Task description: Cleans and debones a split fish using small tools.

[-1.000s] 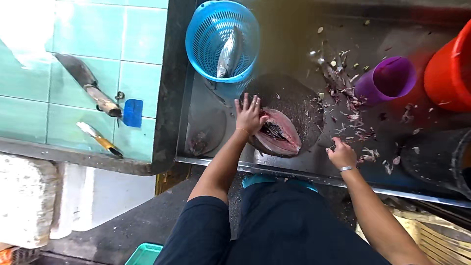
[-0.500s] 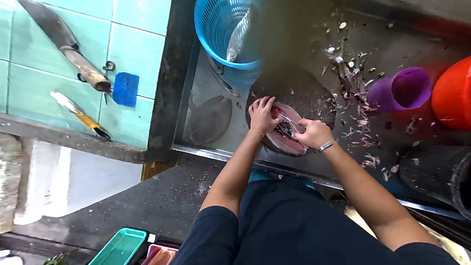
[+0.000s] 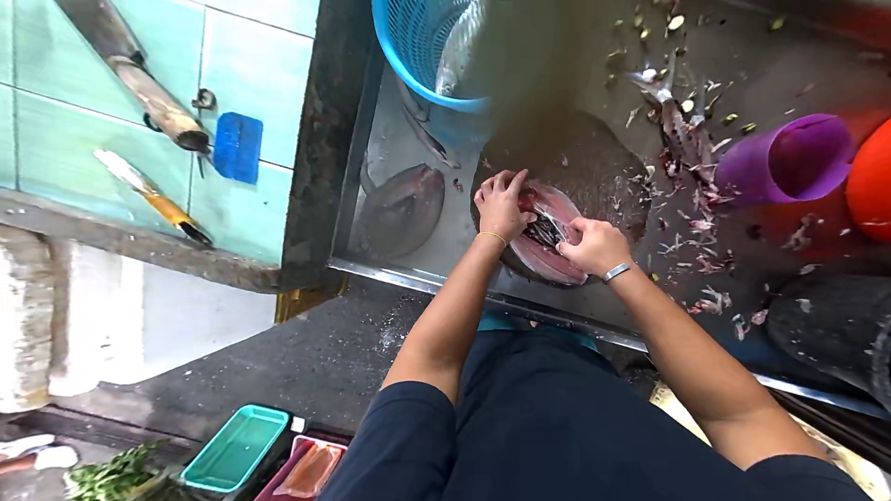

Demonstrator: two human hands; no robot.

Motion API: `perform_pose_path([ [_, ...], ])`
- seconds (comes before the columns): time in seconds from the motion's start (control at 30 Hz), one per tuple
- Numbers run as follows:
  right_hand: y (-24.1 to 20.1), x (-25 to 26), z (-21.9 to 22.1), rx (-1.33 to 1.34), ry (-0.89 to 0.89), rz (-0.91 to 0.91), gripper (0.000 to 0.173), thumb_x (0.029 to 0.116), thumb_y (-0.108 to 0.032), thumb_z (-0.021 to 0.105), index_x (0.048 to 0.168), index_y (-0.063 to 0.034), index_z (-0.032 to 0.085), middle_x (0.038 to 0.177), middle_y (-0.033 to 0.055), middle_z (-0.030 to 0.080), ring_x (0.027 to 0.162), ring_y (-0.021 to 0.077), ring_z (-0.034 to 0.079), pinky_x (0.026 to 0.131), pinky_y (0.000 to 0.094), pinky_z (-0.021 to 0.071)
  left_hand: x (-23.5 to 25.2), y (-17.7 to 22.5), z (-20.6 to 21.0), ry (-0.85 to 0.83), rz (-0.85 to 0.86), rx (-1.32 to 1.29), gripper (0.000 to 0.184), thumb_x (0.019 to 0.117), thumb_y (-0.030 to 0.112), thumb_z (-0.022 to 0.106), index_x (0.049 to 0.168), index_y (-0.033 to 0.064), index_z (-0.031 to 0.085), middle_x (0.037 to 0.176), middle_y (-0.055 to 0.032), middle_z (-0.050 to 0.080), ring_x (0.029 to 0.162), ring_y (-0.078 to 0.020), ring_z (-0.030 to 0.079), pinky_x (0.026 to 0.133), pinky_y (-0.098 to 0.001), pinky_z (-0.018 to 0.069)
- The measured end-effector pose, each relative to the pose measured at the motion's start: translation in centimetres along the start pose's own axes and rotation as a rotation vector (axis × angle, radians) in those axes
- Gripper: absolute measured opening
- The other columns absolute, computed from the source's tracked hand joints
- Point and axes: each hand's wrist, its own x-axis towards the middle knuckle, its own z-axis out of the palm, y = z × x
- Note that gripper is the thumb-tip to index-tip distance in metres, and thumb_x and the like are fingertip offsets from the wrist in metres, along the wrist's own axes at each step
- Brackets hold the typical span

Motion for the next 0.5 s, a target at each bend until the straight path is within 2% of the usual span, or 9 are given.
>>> perform_pose_path([
  [0.1,0.5,0.9,-0.2,-0.172,0.062,-0.094,0.055,0.0831,-0.055,0.066,0.12,-0.0139,0.07,0.114,0.0139,0.071,0.103,0.0368,0.07,0.078,0.0647,0.0528,0.2,0.0,-0.1,-0.004,0.0,0.0,0.081,0.0773,0.036,0.087,0.151,0.0357,0.052,0.156,-0.006,0.047,0.146,-0.0394,0.036,0.111,-0.0692,0.0307],
  [0.2,2.0,2.5,-0.6,-0.22,0.073,-0.255,0.053,0.0838,-0.052,0.065,0.12,-0.0145,0.072,0.111,0.0134,0.073,0.1,0.0359,0.071,0.077,0.0639,0.0538,0.7,0.1,-0.1,-0.022,-0.035,-0.004,0.077,0.0766,0.034,0.087,0.147,0.0374,0.055,0.156,-0.005,0.047,0.146,-0.0388,0.036,0.109,-0.0691,0.0315],
  [0.33,2.7,4.0,-2.4,-0.128,-0.08,-0.259,0.05,0.0836,-0.05,0.07,0.123,-0.0193,0.071,0.112,0.0129,0.074,0.104,0.0363,0.07,0.082,0.067,0.0536,0.8,0.1,-0.6,-0.02,-0.025,-0.011,0.075,0.0745,0.032,0.088,0.144,0.0373,0.059,0.153,-0.0065,0.051,0.143,-0.0404,0.039,0.106,-0.0708,0.0337],
  [0.4,2.3,4.6,-2.4,-0.116,-0.123,-0.255,0.047,0.0835,-0.049,0.071,0.12,-0.0202,0.072,0.105,0.0139,0.074,0.1,0.037,0.071,0.08,0.0668,0.0535,0.7,0.1,-0.5,-0.031,-0.027,-0.004,0.077,0.0736,0.033,0.089,0.143,0.0385,0.058,0.153,-0.0057,0.05,0.144,-0.0394,0.038,0.106,-0.0695,0.0334],
  [0.5,1.7,5.4,-2.6,-0.199,-0.17,-0.298,0.04,0.0881,-0.044,0.066,0.117,-0.0176,0.072,0.1,0.0151,0.074,0.095,0.0382,0.071,0.076,0.066,0.0532,0.8,0.1,-0.5,-0.032,-0.034,0.009,0.079,0.0723,0.034,0.091,0.144,0.0399,0.058,0.153,-0.0047,0.05,0.144,-0.0386,0.038,0.107,-0.0691,0.0335],
])
